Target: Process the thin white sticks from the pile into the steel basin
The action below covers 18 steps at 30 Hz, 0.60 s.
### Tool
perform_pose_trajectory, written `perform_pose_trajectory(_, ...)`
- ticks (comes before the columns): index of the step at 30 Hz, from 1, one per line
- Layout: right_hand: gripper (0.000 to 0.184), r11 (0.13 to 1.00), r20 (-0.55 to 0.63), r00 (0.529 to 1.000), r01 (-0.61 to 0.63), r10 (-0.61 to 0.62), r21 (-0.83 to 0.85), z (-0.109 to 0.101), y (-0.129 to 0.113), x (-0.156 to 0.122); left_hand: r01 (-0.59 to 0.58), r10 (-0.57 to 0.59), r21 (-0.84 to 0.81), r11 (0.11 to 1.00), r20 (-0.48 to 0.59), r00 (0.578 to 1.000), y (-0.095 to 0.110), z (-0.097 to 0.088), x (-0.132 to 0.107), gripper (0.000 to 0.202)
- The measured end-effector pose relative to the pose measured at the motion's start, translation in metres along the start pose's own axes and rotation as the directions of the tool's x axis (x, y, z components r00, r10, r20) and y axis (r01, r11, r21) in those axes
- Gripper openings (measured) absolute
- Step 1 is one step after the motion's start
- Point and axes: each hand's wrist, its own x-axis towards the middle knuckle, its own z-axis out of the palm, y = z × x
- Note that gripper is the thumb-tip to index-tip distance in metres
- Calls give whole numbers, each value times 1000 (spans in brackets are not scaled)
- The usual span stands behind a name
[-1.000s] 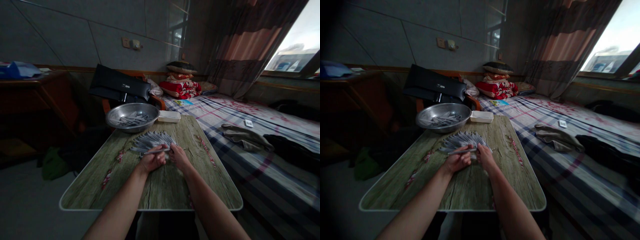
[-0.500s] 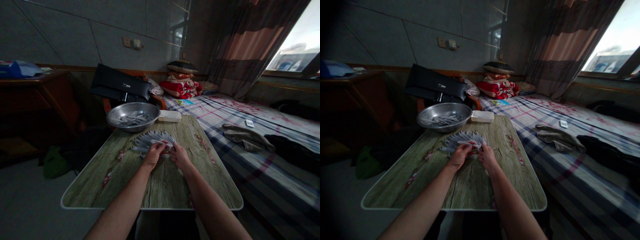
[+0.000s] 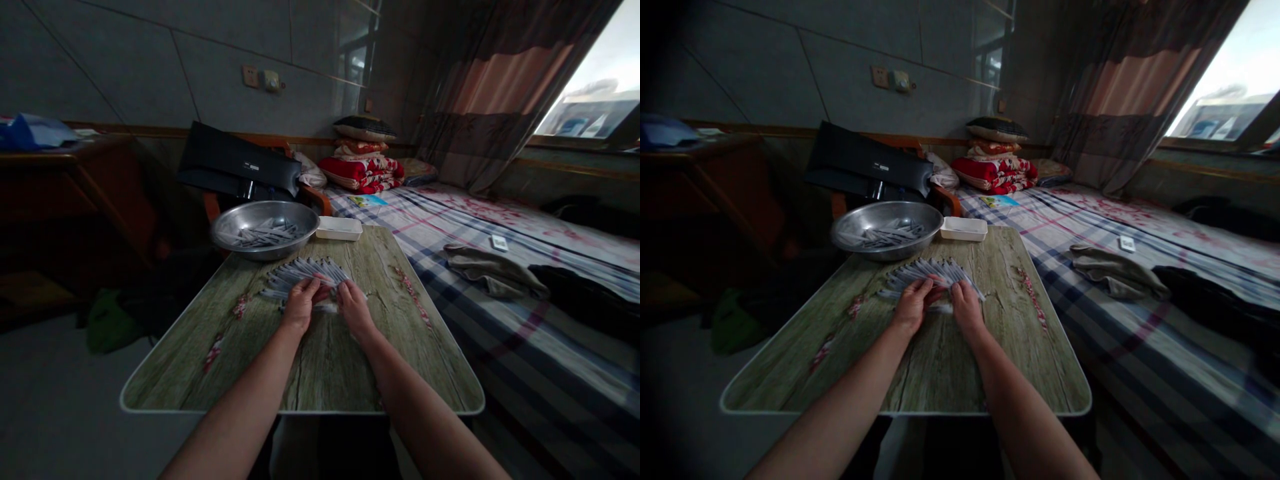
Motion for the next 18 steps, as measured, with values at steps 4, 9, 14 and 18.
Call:
perform_pose_trajectory(4,29,964,-55,987,137,-154,-226,-2,-7,-3,22,-22,-38,999,-14,1000,0,-1,0,38)
perform_pose_trajectory(9,33,998,-58,998,27,-31,-61,0,-10,-5,33,-34,-56,998,-19,999,2,0,0,39)
perform_pose_trajectory(14,51,903,82,938,-346,337,254,1,-6,-5,17,-17,-24,1000,-27,999,3,1,0,47)
perform_pose_trajectory(18,52,860,228,900,-427,372,280,1,-8,-6,-14,16,54,998,-29,999,2,0,0,49)
